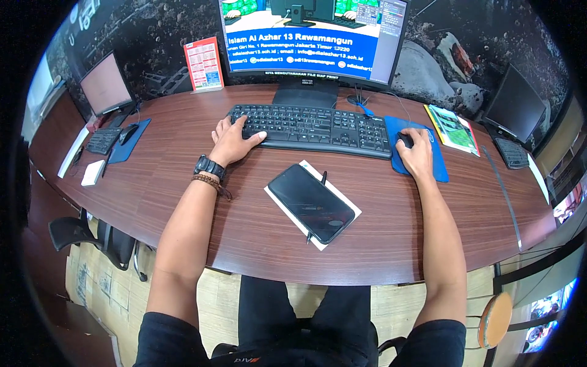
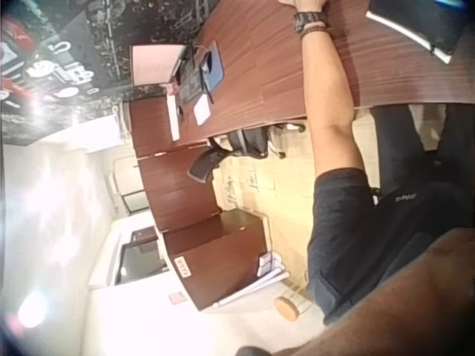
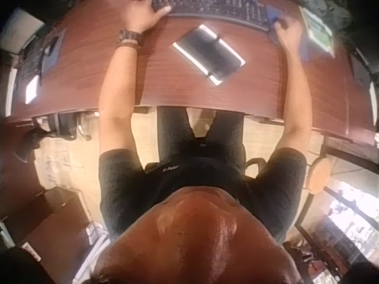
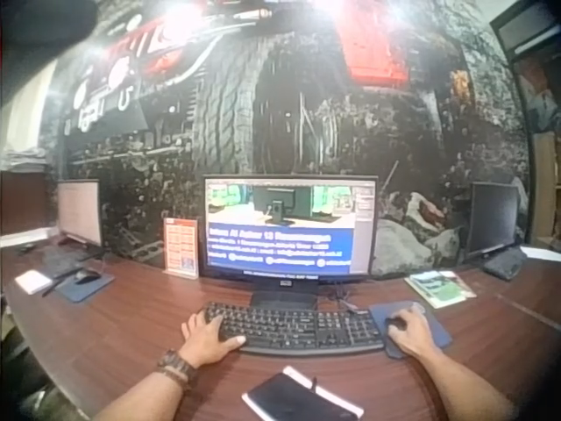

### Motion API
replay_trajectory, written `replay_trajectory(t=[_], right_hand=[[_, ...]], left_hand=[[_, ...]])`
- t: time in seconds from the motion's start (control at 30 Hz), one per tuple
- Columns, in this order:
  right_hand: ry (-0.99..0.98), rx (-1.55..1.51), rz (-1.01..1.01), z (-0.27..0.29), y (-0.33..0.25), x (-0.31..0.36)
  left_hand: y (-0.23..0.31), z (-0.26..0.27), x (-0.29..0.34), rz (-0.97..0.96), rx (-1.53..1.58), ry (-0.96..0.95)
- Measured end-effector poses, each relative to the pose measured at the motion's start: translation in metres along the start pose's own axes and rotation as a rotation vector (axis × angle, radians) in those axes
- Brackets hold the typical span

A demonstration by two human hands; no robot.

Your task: The recorder is using a computer to design a poster for a school.

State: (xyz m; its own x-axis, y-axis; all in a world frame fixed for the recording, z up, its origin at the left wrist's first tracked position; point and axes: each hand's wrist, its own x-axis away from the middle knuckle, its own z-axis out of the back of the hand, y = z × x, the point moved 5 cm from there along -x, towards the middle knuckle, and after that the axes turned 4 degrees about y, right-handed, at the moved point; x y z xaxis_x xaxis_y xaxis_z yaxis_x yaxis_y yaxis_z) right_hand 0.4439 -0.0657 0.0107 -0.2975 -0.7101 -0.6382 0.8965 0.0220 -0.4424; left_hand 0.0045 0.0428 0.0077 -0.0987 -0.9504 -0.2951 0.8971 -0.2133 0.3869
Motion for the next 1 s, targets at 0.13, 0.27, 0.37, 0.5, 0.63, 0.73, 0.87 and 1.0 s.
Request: replay_trajectory(t=[0.13,0.27,0.37,0.5,0.63,0.73,0.87,1.0], right_hand=[[0.01,0.019,-0.015,0.0003,0.0009,0.0001],[0.005,0.037,-0.03,0.0011,0.0005,0.0003],[0.009,0.034,-0.033,0.0011,0.0005,0.0004],[0.007,0.036,-0.035,-0.0001,0.0028,0.0001],[0.012,0.031,-0.031,0.0002,0.003,0.0004],[0.007,0.026,-0.033,0.0001,0.0037,0.0002],[0.003,0.045,-0.033,0.0003,0.0036,0.0],[0.001,0.049,-0.05,0.0009,0.0006,0.0009]], left_hand=[[-0.0015,0.0,-0.0002,-0.007,0.0,-0.005],[-0.0021,-0.0012,-0.0009,-0.009,0.003,0.003],[-0.0028,-0.0016,-0.0011,-0.011,0.006,-0.009],[-0.0031,-0.0015,-0.0014,-0.011,0.005,-0.004],[-0.0015,-0.0008,-0.0003,-0.009,0.008,-0.007],[-0.0014,-0.0002,-0.0002,-0.008,0.008,-0.007],[-0.001,-0.0004,-0.0002,-0.012,0.01,-0.005],[-0.0006,0.0002,0.0012,-0.004,0.003,-0.003]])
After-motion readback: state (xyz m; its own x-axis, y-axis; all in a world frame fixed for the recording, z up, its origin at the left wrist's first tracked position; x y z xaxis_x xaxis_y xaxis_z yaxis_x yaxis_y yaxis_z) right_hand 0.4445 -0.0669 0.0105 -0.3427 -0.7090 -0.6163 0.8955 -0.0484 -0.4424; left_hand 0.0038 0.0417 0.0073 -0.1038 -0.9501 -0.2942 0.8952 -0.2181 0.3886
